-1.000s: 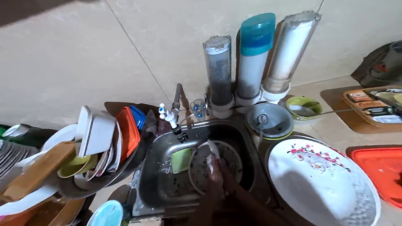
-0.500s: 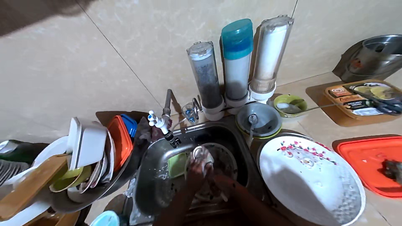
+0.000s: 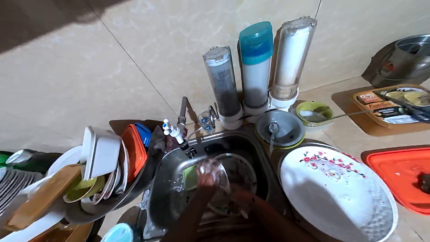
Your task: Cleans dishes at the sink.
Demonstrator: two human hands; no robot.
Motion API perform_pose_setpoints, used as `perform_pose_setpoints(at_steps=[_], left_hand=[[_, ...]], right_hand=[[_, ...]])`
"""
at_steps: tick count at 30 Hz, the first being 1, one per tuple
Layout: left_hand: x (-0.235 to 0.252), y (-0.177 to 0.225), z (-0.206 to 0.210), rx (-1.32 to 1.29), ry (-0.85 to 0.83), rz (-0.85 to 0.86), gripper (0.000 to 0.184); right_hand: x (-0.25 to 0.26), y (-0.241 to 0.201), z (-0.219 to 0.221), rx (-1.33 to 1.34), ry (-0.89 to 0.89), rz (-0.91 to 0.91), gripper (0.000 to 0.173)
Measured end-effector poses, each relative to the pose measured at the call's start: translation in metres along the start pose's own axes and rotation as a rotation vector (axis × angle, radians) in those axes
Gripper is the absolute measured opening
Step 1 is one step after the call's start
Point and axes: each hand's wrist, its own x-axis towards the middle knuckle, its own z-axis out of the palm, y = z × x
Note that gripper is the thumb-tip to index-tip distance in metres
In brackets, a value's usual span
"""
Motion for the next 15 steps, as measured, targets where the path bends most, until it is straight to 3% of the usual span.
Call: perform_pose_setpoints(at_steps=[2, 4, 8, 10, 13, 15], left_hand=[[0.025, -0.007, -0.026, -0.152, -0.131, -0.173, 0.05], [0.035, -0.009, -0.033, -0.424, -0.096, -0.346, 0.048], [0.016, 0.025, -0.005, -0.934, 0.344, -0.751, 0.043], [0.007, 0.036, 0.002, -1.066, 0.44, -0.905, 0.045], [-0.001, 0.038, -0.015, -1.154, 0.333, -1.045, 0.045], [-0.005, 0.018, -0.034, -0.998, 0.074, -1.003, 0.043]], right_hand=[[0.001, 0.0, 0.0, 0.011, -0.051, -0.015, 0.011], [0.005, -0.002, -0.002, -0.007, -0.079, -0.055, 0.009], [0.008, -0.001, -0.004, -0.125, -0.032, -0.053, 0.013], [0.008, 0.003, -0.004, -0.182, -0.017, -0.033, 0.016], [0.009, 0.004, -0.004, -0.274, -0.022, -0.006, 0.019], [0.009, 0.002, -0.003, -0.322, -0.044, 0.003, 0.02]])
